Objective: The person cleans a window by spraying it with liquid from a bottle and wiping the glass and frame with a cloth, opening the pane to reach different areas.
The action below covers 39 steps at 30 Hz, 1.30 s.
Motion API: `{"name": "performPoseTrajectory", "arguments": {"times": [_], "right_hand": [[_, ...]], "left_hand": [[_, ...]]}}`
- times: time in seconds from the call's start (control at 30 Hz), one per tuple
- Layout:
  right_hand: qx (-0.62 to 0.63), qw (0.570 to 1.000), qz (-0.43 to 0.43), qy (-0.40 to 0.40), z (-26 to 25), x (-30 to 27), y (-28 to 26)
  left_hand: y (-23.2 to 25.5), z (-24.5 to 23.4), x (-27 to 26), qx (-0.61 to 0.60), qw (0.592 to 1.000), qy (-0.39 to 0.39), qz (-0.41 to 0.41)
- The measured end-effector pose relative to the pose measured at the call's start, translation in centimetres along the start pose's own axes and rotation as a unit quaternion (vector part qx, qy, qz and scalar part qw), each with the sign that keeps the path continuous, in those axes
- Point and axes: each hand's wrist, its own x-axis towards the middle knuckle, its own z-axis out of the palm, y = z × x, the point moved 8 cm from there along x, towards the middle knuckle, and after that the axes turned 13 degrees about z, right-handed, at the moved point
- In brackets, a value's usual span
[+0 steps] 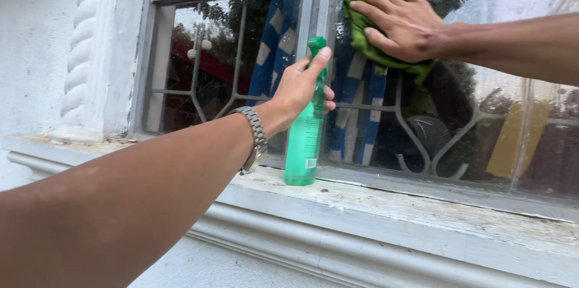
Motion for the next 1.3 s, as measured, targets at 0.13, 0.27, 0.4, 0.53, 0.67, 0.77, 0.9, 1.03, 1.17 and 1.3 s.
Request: {"name": "performPoseTrajectory", "arguments": {"times": [0.13, 0.27, 0.4, 0.53, 0.67, 0.77, 0.9, 1.03, 1.17, 1.3], "right_hand": [[-0.010, 1.000, 0.012, -0.011, -2.5, -5.5, 4.0], [-0.026, 0.996, 0.083, -0.024, -5.4, -13.0, 9.9], [-0.088, 0.982, 0.164, -0.033, -8.1, -18.1, 15.4], [-0.107, 0.969, 0.222, -0.034, -9.1, -20.9, 16.2], [-0.098, 0.968, 0.224, -0.057, -9.1, -23.4, 13.3], [-0.082, 0.977, 0.175, -0.087, -9.4, -26.3, 9.5], [-0.069, 0.989, 0.083, -0.097, -10.2, -30.3, 4.2], [-0.070, 0.993, -0.011, -0.094, -10.9, -32.1, 0.8], [-0.038, 0.993, -0.084, -0.080, -10.6, -31.2, -0.9], [-0.028, 0.989, -0.091, -0.112, -8.9, -30.7, -2.0]], "left_hand": [[0.3, 0.0, -0.3, 0.026, 1.000, -0.001, -0.011], [0.6, 0.2, -0.5, 0.027, 1.000, 0.000, -0.012], [0.7, 0.2, -0.4, 0.040, 0.999, 0.002, -0.015], [0.8, 0.3, -0.5, 0.046, 0.999, -0.002, -0.012], [0.8, 0.4, -0.5, 0.050, 0.999, 0.001, -0.018], [0.9, 0.5, -0.6, 0.046, 0.999, -0.001, -0.022], [1.1, 0.6, -0.7, 0.049, 0.999, -0.005, -0.020], [1.1, 0.5, -0.6, 0.045, 0.999, -0.005, -0.018], [1.0, 0.3, -0.6, 0.053, 0.998, -0.001, -0.015], [0.8, 0.3, -0.6, 0.045, 0.999, -0.005, -0.009]]}}
